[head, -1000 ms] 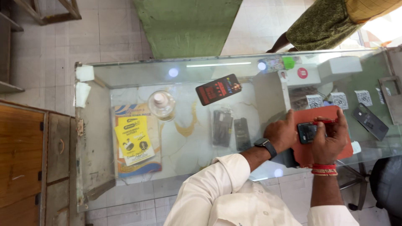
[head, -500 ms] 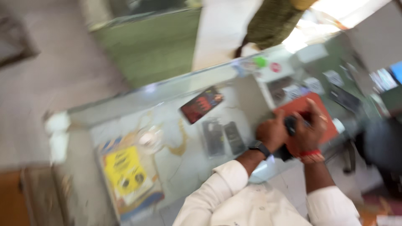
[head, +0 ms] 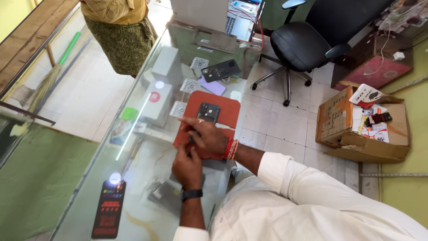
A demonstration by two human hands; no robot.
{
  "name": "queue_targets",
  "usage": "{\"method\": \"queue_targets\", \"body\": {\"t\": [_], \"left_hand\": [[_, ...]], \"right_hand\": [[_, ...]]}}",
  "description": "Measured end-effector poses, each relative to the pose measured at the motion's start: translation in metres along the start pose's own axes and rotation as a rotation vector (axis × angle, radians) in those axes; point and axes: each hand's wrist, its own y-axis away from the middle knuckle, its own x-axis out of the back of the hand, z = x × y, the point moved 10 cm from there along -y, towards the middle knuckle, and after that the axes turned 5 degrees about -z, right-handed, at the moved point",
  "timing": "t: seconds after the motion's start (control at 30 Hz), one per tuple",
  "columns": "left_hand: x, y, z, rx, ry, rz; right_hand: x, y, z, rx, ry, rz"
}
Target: The person repairs a smartphone at a glass counter, working on the opened back of the device with a red screwdriver and a small pry tool. They unscrew and pry inside the phone, reposition it, then press the back cover closed and press along its edges by hand.
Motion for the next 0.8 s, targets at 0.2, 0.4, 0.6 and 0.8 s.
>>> {"method": "queue_targets", "body": {"t": [0.2, 0.4, 0.6, 0.8], "left_hand": [[-0.026, -0.001, -0.016, 0.124, -0.012, -0.011], [-0.037, -0.004, -0.03, 0.178, -0.024, 0.081], [-0.036, 0.026, -0.043, 0.469, 0.156, 0.29], [-0.05, 0.036, -0.043, 0.669, 0.232, 0.283]], "right_hand": [[0.02, -0.007, 0.024, 0.143, 0.043, -0.1], [0.033, -0.023, 0.104, -0.081, -0.103, -0.162], [0.054, -0.037, 0.14, -0.061, -0.624, -0.134], [0.094, -0.075, 0.172, -0.003, -0.14, -0.232]]}}
